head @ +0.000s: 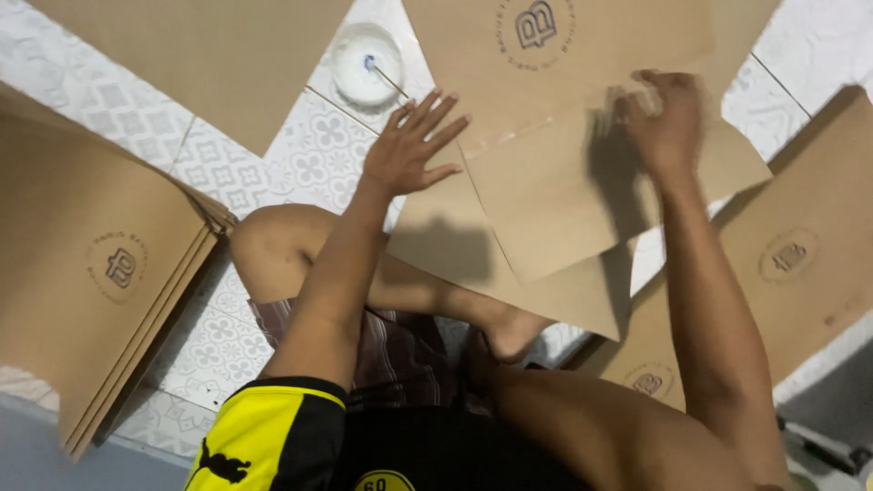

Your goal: The person sits on the floor and folds a flat brown paper sheet into a box shape. They use a small stick to apply glue from a container to the edges of the paper and press the flaps together to secure the box structure.

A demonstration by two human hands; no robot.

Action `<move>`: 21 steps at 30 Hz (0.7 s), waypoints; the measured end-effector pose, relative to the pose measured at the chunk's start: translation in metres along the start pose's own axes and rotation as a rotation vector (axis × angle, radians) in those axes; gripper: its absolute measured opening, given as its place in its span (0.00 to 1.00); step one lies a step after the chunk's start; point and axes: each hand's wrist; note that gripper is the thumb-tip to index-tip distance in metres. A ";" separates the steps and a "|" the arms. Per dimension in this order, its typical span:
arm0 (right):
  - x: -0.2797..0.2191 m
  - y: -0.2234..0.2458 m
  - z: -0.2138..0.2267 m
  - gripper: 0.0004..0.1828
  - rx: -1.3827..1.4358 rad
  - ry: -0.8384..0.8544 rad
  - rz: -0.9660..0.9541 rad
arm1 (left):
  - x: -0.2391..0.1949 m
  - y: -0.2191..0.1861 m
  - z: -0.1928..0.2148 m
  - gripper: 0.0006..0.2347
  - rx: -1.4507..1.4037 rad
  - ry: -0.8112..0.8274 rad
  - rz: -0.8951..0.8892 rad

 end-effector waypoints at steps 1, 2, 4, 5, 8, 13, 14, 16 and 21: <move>-0.009 -0.046 0.013 0.19 -0.007 -0.002 -0.009 | 0.000 -0.002 0.001 0.31 -0.009 -0.001 -0.008; -0.019 -0.091 0.028 0.23 -0.228 -0.034 -0.062 | 0.000 -0.005 0.003 0.31 0.032 -0.008 -0.011; -0.030 -0.120 0.059 0.28 -0.447 -0.074 -0.110 | 0.000 -0.004 0.005 0.31 0.080 -0.024 -0.017; -0.037 -0.107 0.078 0.31 -0.237 0.002 -0.415 | -0.001 -0.004 0.004 0.32 0.076 -0.015 -0.006; -0.045 -0.094 0.106 0.34 0.108 0.121 -0.763 | -0.002 -0.004 0.002 0.33 0.022 -0.006 0.002; -0.057 -0.105 0.100 0.11 0.291 0.031 -0.821 | 0.000 -0.006 0.004 0.34 -0.023 -0.047 -0.008; -0.061 -0.101 0.099 0.08 0.355 -0.007 -0.879 | 0.000 -0.006 0.005 0.34 -0.087 -0.035 0.013; -0.075 -0.097 0.095 0.08 0.419 -0.045 -0.949 | -0.003 -0.008 0.006 0.34 -0.159 -0.013 0.028; -0.124 -0.120 0.072 0.04 0.781 -0.437 -1.111 | 0.005 -0.026 0.034 0.31 -0.396 0.005 0.091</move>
Point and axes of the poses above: each hand's wrist, its own x-axis towards the middle knuckle, its own z-axis out of the back of the hand, y = z × x, and after that the axes turned 5 degrees about -y, right-handed
